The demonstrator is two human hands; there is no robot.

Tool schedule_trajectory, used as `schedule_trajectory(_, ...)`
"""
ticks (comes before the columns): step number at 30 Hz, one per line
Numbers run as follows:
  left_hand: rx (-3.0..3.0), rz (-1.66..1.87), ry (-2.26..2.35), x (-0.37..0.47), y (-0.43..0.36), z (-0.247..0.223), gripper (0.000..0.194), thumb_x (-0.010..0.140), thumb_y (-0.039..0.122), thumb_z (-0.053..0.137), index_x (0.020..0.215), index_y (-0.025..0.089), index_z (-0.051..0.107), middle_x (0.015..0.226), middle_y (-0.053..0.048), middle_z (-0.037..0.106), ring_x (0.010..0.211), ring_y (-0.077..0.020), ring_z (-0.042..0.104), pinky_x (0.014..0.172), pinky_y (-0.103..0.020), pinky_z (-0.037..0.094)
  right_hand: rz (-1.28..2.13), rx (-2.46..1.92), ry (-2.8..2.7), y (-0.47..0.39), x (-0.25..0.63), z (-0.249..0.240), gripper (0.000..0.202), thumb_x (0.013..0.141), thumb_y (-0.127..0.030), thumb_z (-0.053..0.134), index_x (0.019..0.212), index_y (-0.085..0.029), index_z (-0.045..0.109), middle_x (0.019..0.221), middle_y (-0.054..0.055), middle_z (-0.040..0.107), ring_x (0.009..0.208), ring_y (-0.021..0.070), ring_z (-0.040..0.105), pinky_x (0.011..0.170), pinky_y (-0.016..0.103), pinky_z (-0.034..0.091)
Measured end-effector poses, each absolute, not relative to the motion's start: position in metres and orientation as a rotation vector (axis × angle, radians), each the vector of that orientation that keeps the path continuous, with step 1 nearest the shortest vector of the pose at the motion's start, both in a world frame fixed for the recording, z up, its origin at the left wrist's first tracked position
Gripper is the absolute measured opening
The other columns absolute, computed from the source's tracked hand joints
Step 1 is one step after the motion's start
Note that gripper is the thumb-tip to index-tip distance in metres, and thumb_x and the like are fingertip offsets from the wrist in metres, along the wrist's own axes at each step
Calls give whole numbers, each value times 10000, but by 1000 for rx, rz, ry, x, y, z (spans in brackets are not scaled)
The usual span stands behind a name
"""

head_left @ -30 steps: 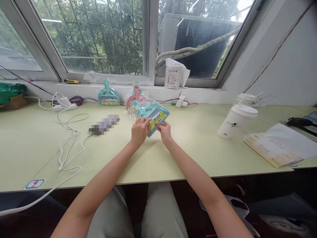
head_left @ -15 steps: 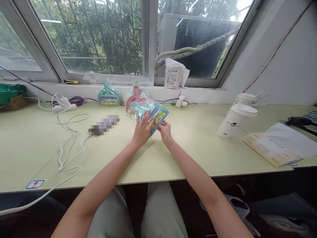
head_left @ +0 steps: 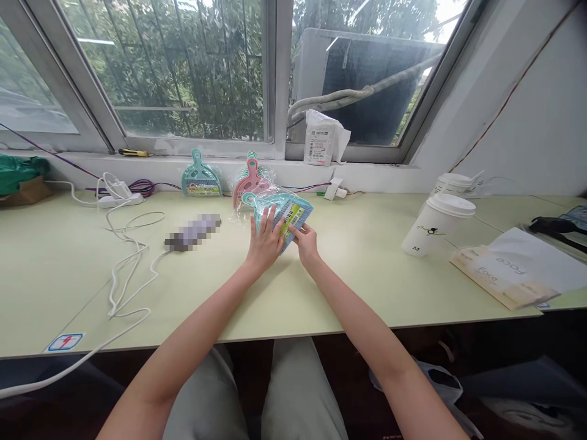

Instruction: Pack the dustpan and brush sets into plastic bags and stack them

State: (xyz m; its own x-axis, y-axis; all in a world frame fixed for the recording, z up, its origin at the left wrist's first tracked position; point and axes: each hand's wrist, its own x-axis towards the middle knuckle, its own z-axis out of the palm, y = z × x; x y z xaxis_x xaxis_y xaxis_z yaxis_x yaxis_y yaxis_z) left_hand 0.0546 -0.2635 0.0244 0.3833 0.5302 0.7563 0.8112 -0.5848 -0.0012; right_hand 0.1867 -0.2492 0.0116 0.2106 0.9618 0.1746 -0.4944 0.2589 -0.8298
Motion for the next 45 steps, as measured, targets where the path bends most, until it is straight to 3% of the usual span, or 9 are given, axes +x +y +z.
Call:
schedule_trajectory(10, -2396, -1098, -1178, 46, -254, 33, 447, 923, 141, 325, 1325, 138, 521, 1333, -151, 510, 1222, -268, 478, 999, -423, 429, 1131, -788, -958, -253, 178, 14, 469, 541, -350, 847, 924, -152, 664, 822, 47, 718, 792, 199, 674, 747, 326, 546)
schedule_trajectory(19, -2556, -1155, -910, 51, -254, 22, 437, 952, 158, 313, 1367, 174, 449, 1297, -144, 488, 1209, -223, 485, 1021, -383, 414, 1116, -793, -894, -256, 172, 15, 465, 558, -336, 827, 942, -138, 657, 818, 53, 716, 802, 198, 672, 747, 314, 546)
schedule_trajectory(22, -2371, -1448, -1063, 54, -261, 25, 492, 948, 291, 430, 1422, 200, 336, 1418, -169, 379, 1329, -247, 375, 1086, -428, 340, 1108, -756, -807, -257, 175, 17, 446, 558, -313, 831, 922, -134, 647, 889, 74, 716, 828, 201, 673, 776, 328, 557)
schedule_trajectory(25, -1897, -1964, -1358, 53, -265, 32, 727, 882, 404, 567, 1471, 223, 181, 1539, -179, 158, 1446, -276, 158, 1148, -469, 226, 1111, -700, -713, -256, 179, 18, 435, 568, -290, 830, 924, -134, 637, 976, 91, 707, 895, 209, 669, 813, 335, 562)
schedule_trajectory(28, -1845, -2519, -1469, 51, -258, 36, 887, 817, 456, 652, 1483, 261, 100, 1569, -156, 92, 1441, -270, 202, 1141, -429, 266, 1123, -650, -652, -255, 181, 17, 425, 592, -269, 819, 948, -132, 631, 1044, 99, 690, 945, 212, 662, 845, 341, 561)
schedule_trajectory(31, -2499, -2875, -1615, 53, -246, 28, 751, 825, 506, 626, 1427, 223, 276, 1485, -168, 342, 1317, -282, 433, 1057, -430, 392, 1099, -656, -611, -252, 182, 14, 409, 615, -250, 799, 966, -129, 627, 1066, 104, 681, 972, 209, 656, 870, 338, 555)
schedule_trajectory(36, -3386, -2651, -1788, 62, -237, 0, 655, 796, 516, 663, 1329, 217, 429, 1390, -137, 493, 1204, -256, 548, 1025, -420, 422, 975, -739, -475, -247, 185, 6, 409, 667, -238, 746, 1034, -117, 613, 1036, 118, 690, 975, 212, 656, 870, 340, 550)
schedule_trajectory(38, -3426, -2601, -1888, 63, -235, -4, 657, 777, 534, 676, 1307, 222, 446, 1392, -135, 495, 1204, -253, 548, 1037, -419, 409, 978, -746, -430, -244, 186, 5, 414, 667, -213, 737, 1048, -118, 606, 1033, 120, 691, 978, 213, 658, 873, 340, 550)
schedule_trajectory(45, -2822, -3150, -1633, 56, -238, 13, 580, 748, 402, 729, 1222, 174, 484, 1358, -130, 530, 1215, -257, 540, 1009, -387, 448, 1094, -680, -506, -243, 182, 7, 319, 655, -176, 735, 944, -128, 609, 994, 112, 690, 962, 212, 662, 890, 350, 550)
